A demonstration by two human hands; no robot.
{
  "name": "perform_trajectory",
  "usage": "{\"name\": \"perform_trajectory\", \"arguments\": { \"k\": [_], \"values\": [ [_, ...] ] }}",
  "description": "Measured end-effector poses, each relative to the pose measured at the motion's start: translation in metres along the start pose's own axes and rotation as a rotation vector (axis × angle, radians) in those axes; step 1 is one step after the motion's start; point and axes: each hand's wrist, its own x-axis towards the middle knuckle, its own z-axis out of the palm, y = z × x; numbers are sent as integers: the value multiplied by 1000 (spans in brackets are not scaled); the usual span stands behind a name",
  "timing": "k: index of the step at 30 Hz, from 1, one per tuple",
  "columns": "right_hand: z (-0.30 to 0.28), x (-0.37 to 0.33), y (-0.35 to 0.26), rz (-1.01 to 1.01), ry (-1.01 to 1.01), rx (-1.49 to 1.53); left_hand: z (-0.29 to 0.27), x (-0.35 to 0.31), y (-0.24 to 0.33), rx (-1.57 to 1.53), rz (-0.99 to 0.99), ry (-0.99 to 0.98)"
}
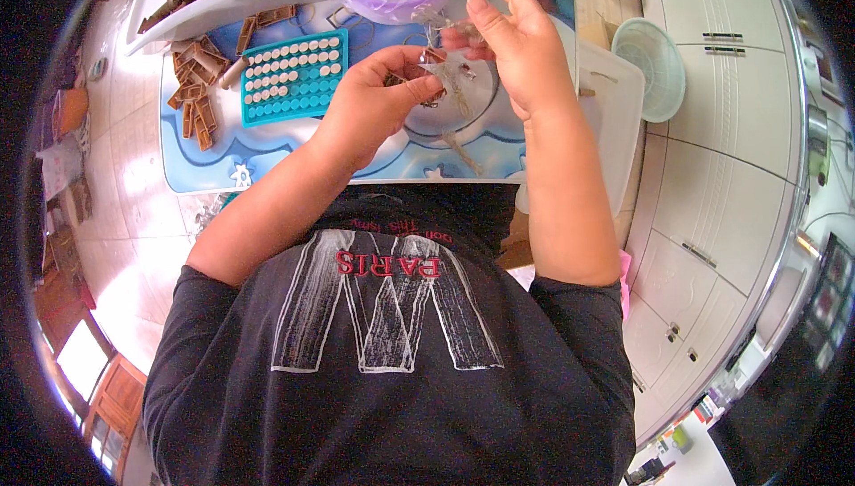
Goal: The person assembles small brown components by hand, then places them into a blue organizing tray.
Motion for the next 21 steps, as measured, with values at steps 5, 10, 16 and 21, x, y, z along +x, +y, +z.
{"name": "perform_trajectory", "arguments": {
  "k": [5, 10, 16, 21],
  "values": [
    [0, -4, 24, -317, 93, -58, -7, -1, 4, -87, -53, 4],
    [-6, -23, 36, -395, 62, -334, -8, -2, 5, -175, -105, 19],
    [6, -48, 25, -529, 138, -481, -10, -2, 8, -358, -176, -15],
    [7, -48, 28, -327, 59, -185, -9, -4, 10, -471, -175, -121]
  ]
}}
